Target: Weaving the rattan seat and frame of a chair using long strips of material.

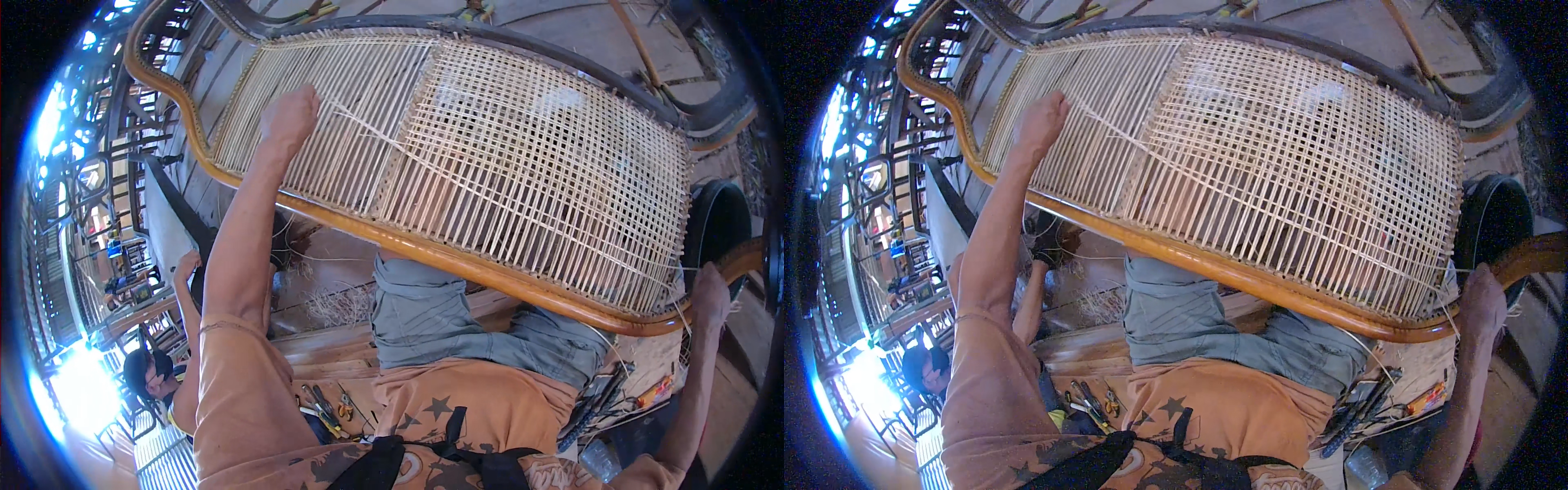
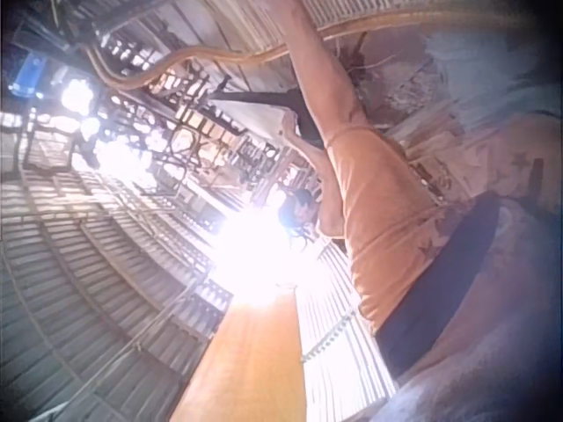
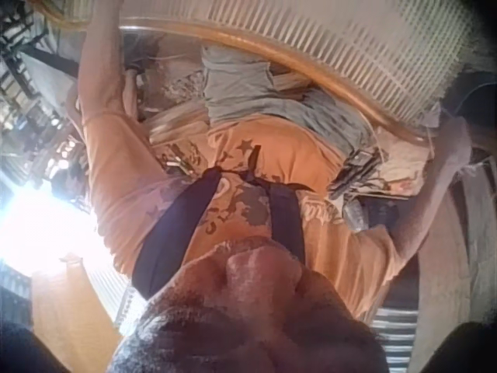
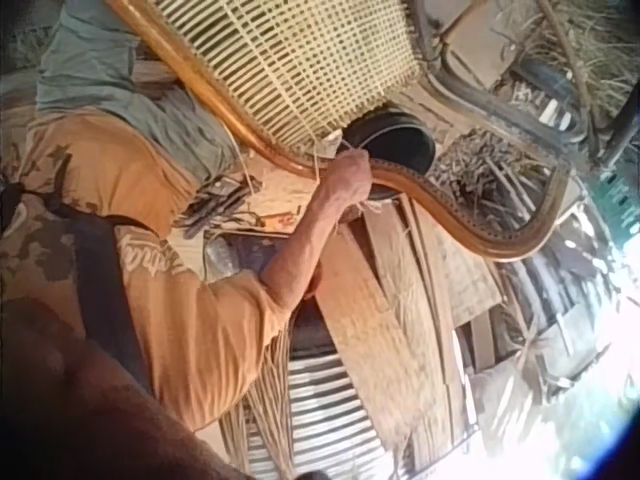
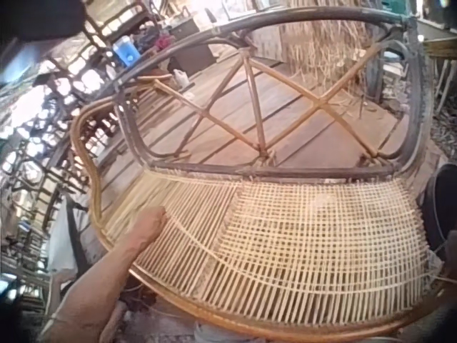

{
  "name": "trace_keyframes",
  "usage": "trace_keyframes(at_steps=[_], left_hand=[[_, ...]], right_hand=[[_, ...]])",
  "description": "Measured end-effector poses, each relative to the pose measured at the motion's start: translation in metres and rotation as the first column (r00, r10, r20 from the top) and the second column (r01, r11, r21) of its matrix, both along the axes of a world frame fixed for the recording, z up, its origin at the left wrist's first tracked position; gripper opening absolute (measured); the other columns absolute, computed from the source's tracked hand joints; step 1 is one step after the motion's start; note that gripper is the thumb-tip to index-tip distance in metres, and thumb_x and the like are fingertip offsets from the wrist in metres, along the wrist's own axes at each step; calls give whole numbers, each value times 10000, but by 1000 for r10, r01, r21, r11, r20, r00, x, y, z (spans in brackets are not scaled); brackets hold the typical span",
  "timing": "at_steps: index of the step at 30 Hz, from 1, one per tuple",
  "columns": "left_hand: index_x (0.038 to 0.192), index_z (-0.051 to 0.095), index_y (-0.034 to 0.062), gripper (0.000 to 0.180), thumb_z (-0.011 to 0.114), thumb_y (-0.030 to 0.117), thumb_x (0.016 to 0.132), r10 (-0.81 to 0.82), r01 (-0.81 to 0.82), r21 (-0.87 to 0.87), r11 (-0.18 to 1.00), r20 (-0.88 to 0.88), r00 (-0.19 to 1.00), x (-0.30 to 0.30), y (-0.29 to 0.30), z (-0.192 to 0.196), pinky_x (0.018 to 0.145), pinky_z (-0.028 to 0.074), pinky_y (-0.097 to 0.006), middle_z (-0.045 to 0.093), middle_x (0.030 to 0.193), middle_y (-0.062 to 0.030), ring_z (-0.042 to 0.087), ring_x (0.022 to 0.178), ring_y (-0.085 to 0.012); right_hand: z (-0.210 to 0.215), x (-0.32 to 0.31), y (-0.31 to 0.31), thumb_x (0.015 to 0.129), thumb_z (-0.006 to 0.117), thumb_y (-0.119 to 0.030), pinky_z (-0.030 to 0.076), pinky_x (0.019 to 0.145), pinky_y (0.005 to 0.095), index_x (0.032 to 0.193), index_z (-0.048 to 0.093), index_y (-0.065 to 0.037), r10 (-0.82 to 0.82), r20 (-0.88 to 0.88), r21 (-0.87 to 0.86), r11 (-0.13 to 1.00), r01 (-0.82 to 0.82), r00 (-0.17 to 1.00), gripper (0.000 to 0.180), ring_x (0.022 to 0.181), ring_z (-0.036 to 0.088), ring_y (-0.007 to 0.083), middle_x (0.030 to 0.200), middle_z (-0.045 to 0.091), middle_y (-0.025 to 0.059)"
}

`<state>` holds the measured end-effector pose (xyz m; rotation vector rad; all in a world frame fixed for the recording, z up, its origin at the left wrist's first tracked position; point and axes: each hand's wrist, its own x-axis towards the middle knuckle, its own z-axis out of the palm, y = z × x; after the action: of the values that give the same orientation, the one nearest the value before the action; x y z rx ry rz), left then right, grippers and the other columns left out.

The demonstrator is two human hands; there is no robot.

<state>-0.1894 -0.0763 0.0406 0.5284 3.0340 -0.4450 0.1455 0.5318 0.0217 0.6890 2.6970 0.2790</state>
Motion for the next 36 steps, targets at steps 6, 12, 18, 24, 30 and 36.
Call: trace_keyframes(at_steps=[6, 12, 18, 24, 30, 36], left_hand=[[963, 611, 71, 251, 447, 243, 883, 175, -174, -66, 983, 3, 985, -7, 16, 12, 758, 493, -481, 651, 931, -189, 633, 879, -358], [968, 621, 78, 204, 486, 105, 819, -384, 216, -321, 922, -686, 618, 11, 30, 49, 727, 513, -386, 646, 965, -128, 636, 877, -320], [992, 583, 99, 220, 536, 120, 777, -519, 509, 260, 820, -35, 854, 129, 69, -5, 898, 363, -438, 537, 1131, -62, 478, 1077, -274], [1039, 584, 100, 263, 526, 143, 787, -402, 417, 178, 891, -115, 908, 140, 69, -24, 914, 345, -455, 542, 1124, -56, 462, 1107, -273], [1033, 588, 93, 260, 519, 126, 784, -322, 296, 201, 934, 112, 940, 134, 64, -21, 891, 350, -445, 582, 1008, -48, 537, 1000, -231], [931, 600, 91, 178, 547, 136, 767, -390, 380, 214, 900, 3, 921, 118, 66, -29, 751, 441, -424, 591, 881, -95, 580, 853, -265]], right_hand=[[-11, 3, -29, 868, 424, -178, 469, 688, 479, 884, 560, -41, 26, 190, -54, 998, -16, 981, 193, 852, 592, 411, 875, 618, 221], [-6, 18, -25, 926, 439, -178, 460, 747, 405, 934, 561, -23, -132, -138, -278, 956, 89, 982, 197, 896, 589, 341, 925, 609, 188], [13, 44, -58, 916, 493, -104, 428, 892, 335, 1118, 542, -7, -79, -319, -384, 922, -53, 944, 229, 993, 550, 303, 1074, 556, 155], [11, 57, -69, 859, 529, -82, 422, 881, 402, 1087, 558, -17, -12, -295, -247, 967, -65, 955, 239, 1020, 518, 347, 1070, 562, 157], [7, 55, -62, 832, 553, -87, 423, 820, 435, 987, 573, -17, -22, -114, -225, 974, -4, 993, 171, 925, 509, 374, 1009, 571, 161], [9, 62, -51, 779, 607, -118, 423, 812, 442, 914, 585, -26, -66, -270, -291, 957, -16, 961, 166, 892, 524, 372, 922, 582, 175]])
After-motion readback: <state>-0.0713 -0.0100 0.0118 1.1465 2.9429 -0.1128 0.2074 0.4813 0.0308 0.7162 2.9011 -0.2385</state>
